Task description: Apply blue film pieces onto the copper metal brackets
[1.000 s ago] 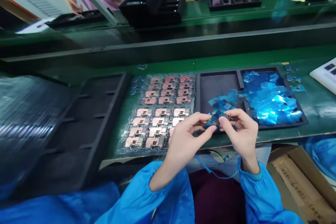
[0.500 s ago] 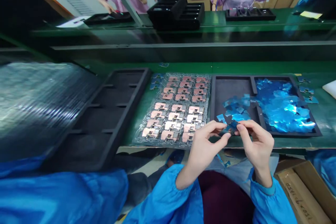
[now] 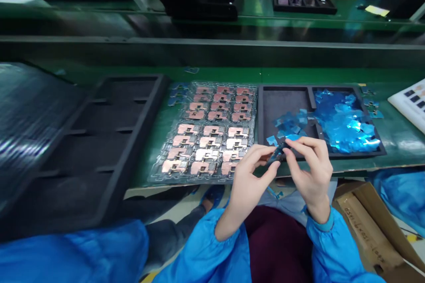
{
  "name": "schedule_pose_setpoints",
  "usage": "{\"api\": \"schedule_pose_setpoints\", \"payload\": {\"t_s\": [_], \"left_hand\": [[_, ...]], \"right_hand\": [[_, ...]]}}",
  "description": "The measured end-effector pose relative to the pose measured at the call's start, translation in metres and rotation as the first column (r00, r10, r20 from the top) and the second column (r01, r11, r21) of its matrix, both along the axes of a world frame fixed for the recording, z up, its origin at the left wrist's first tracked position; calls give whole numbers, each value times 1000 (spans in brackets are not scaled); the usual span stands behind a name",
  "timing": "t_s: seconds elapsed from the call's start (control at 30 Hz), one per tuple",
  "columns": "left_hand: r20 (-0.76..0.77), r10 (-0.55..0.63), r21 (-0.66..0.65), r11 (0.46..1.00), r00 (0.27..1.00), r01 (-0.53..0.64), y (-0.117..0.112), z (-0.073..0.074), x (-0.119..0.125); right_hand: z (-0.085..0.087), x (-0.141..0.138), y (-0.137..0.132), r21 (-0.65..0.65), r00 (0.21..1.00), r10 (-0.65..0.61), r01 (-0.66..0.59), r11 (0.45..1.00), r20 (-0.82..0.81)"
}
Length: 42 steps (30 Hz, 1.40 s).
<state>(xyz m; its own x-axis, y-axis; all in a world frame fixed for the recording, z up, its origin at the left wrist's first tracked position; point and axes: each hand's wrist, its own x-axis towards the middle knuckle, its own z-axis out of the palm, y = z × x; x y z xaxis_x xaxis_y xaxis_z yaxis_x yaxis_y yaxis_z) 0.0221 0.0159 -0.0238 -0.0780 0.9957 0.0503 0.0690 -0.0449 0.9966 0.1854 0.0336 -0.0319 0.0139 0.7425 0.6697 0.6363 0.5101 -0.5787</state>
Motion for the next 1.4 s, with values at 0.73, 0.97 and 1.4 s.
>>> {"api": "schedule_pose_setpoints", "payload": {"t_s": [0.73, 0.97, 1.4], "left_hand": [[572, 35, -305, 937, 819, 173, -6, -20, -4], [643, 84, -371, 903, 762, 214, -4, -19, -5], [696, 138, -357, 918, 704, 174, 6, -11, -8]], "right_hand": [[-7, -5, -13, 232, 973, -37, -17, 973, 227], [-9, -3, -19, 200, 970, 32, -83, 976, 242], [-13, 0, -30, 171, 952, 166, -214, 962, 258]]}}
